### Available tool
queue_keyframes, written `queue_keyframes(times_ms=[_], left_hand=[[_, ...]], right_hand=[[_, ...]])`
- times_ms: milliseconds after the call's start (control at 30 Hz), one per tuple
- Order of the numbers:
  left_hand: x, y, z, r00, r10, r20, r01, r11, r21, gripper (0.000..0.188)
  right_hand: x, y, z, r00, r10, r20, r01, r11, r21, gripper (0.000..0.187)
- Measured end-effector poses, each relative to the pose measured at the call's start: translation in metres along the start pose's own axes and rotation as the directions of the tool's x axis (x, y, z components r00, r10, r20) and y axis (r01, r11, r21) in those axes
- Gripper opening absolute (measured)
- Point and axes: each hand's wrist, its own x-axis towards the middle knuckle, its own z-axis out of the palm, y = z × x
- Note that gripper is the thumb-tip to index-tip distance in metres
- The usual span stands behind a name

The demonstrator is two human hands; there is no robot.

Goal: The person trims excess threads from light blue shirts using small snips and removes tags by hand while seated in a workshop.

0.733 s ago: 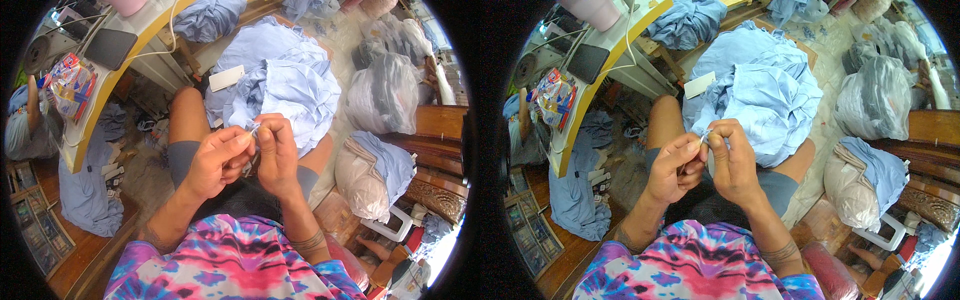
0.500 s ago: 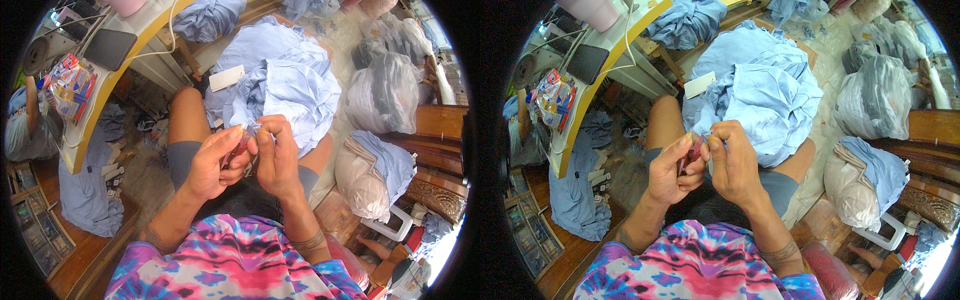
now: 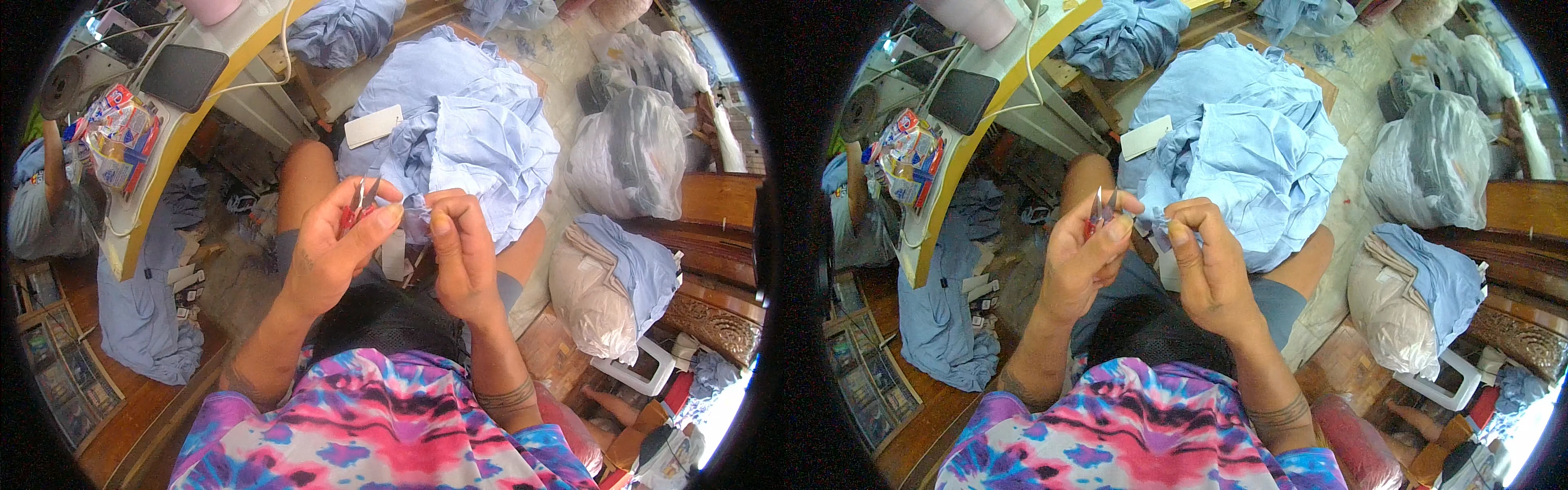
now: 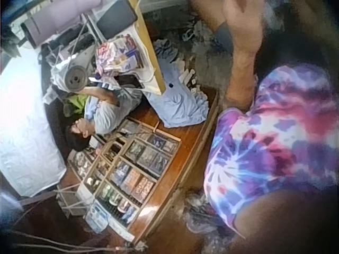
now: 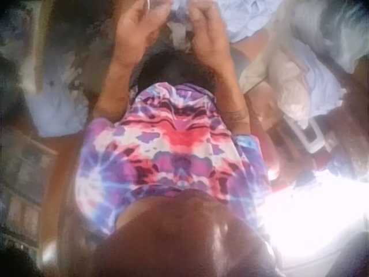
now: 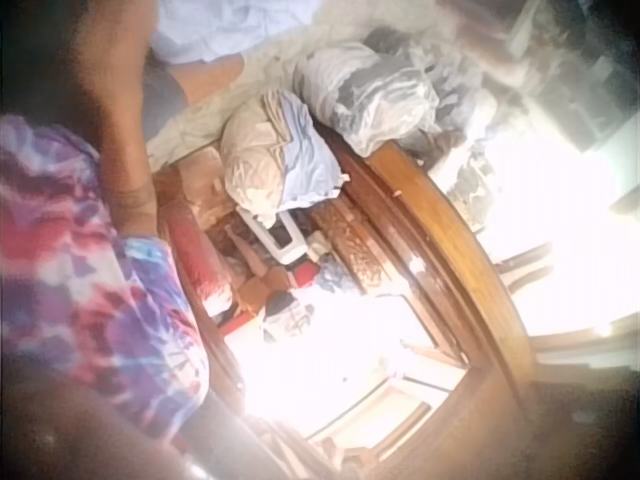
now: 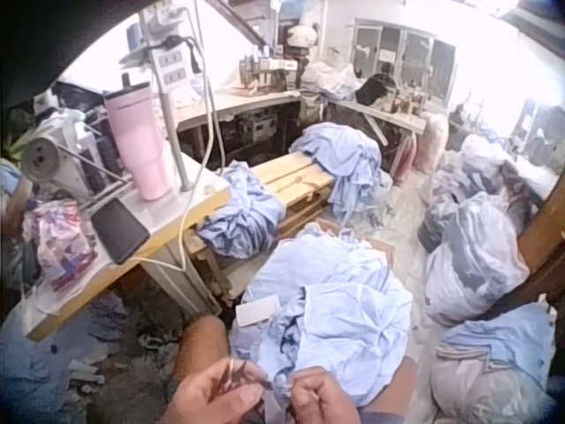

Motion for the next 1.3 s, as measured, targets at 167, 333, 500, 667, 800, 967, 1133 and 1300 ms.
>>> queue_keyframes(times_ms=[167, 333, 500, 667, 800, 967, 1133, 1300], left_hand=[[0.012, -0.001, 0.005, 1.000, -0.002, 0.016, 0.001, 0.997, 0.074, 0.025], [0.024, -0.007, 0.011, 0.997, 0.052, 0.058, -0.060, 0.989, 0.137, 0.020], [0.027, -0.015, 0.018, 1.000, 0.020, 0.008, -0.021, 0.988, 0.152, 0.019], [0.023, -0.019, 0.027, 0.998, -0.057, 0.036, 0.064, 0.971, -0.229, 0.016], [0.021, -0.017, 0.038, 0.998, -0.052, 0.040, 0.060, 0.968, -0.244, 0.014], [0.019, -0.013, 0.051, 0.971, 0.239, 0.007, -0.231, 0.929, 0.290, 0.010], [0.017, -0.018, 0.053, 0.961, 0.275, 0.037, -0.276, 0.941, 0.194, 0.014], [0.011, -0.012, 0.050, 0.984, 0.171, 0.040, -0.176, 0.971, 0.160, 0.015]], right_hand=[[-0.002, 0.001, -0.010, 0.998, 0.045, 0.054, -0.051, 0.992, 0.116, 0.013], [-0.001, 0.000, -0.016, 1.000, 0.009, 0.022, -0.010, 0.999, 0.046, 0.010], [0.002, -0.005, -0.017, 0.947, -0.280, -0.157, 0.166, 0.846, -0.507, 0.007], [-0.013, -0.003, -0.015, 0.941, -0.036, -0.337, -0.044, 0.973, -0.227, 0.007], [-0.023, -0.007, -0.017, 0.917, 0.146, -0.370, -0.062, 0.971, 0.229, 0.011], [-0.030, -0.019, -0.024, 0.942, 0.054, -0.330, 0.026, 0.972, 0.233, 0.012], [-0.034, -0.013, -0.044, 0.967, 0.015, -0.253, 0.007, 0.996, 0.086, 0.011], [-0.036, -0.023, -0.034, 0.973, 0.086, -0.212, -0.026, 0.962, 0.271, 0.012]])
